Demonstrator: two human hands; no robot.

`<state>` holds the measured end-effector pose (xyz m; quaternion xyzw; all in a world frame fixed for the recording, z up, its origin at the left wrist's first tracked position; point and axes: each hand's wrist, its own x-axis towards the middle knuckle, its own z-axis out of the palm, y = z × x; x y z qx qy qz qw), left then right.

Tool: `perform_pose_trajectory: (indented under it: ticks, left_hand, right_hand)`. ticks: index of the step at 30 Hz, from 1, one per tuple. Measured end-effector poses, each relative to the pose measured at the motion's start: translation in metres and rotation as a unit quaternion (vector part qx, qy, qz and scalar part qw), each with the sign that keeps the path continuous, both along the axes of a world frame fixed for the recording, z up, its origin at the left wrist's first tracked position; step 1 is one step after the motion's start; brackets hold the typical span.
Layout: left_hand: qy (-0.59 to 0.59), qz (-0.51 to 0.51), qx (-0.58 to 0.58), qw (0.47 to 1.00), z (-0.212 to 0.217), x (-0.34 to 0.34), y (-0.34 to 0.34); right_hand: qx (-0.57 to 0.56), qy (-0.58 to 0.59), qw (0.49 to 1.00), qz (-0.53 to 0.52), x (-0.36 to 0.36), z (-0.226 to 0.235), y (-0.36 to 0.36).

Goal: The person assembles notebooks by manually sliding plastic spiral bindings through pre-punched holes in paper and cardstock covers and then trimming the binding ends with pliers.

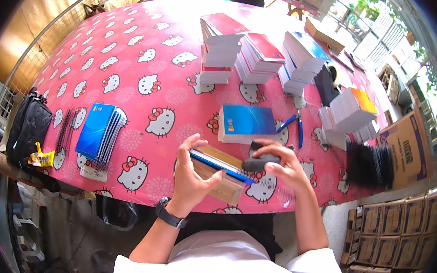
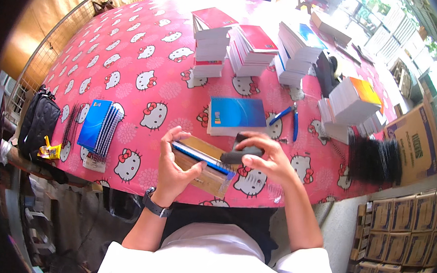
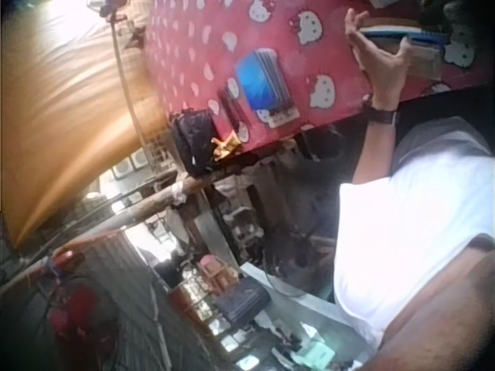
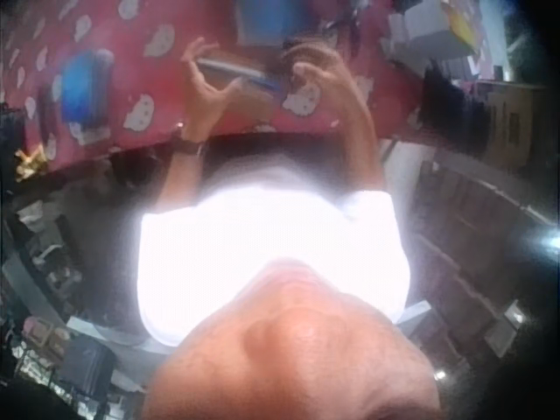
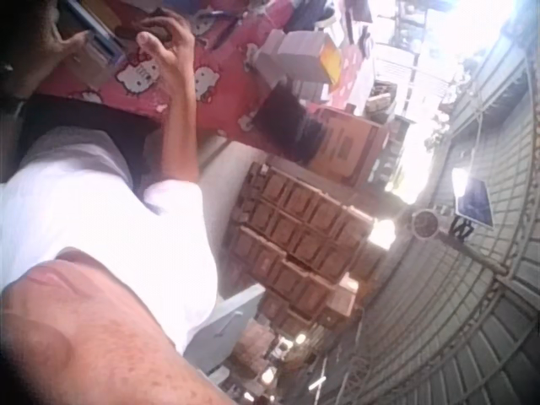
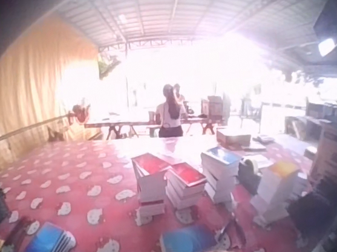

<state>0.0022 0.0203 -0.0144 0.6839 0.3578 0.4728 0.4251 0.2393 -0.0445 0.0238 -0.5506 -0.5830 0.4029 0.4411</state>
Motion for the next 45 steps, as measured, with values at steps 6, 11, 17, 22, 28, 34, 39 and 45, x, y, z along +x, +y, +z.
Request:
perform_pose_trajectory:
  ticks: [6,11,17,22,28,34,39,45]
  left_hand:
    - [0.085,-0.025,0.024,0.996,0.001,-0.005,-0.006]
    - [-0.006,-0.033,0.01,0.999,-0.003,0.001,-0.022]
    - [-0.048,-0.044,-0.068,0.996,-0.004,0.003,-0.021]
    - [-0.05,-0.046,-0.084,0.994,-0.002,0.002,-0.023]
    - [-0.144,-0.076,-0.117,0.98,-0.005,-0.012,-0.009]
    - [-0.137,-0.005,-0.135,0.981,-0.002,-0.015,-0.016]
    - [-0.091,0.05,-0.085,0.991,-0.003,-0.014,-0.02]
    - [-0.065,0.054,-0.075,0.994,-0.001,-0.014,-0.021]
  right_hand:
    - [-0.047,0.102,0.993,0.035,-0.01,-0.007,-0.019]
    - [-0.009,0.151,0.984,0.089,-0.01,-0.005,-0.036]
    - [-0.001,0.104,0.995,0.008,-0.005,-0.005,-0.025]
    - [-0.015,-0.025,1.0,0.004,-0.006,-0.001,-0.011]
    - [0.001,-0.03,0.999,0.025,-0.011,-0.003,-0.006]
    - [0.015,0.025,0.995,0.099,-0.022,0.0,-0.009]
    - [0.018,0.193,0.973,0.128,-0.023,0.001,-0.004]
    - [0.01,0.131,0.987,0.091,-0.025,-0.002,0.004]
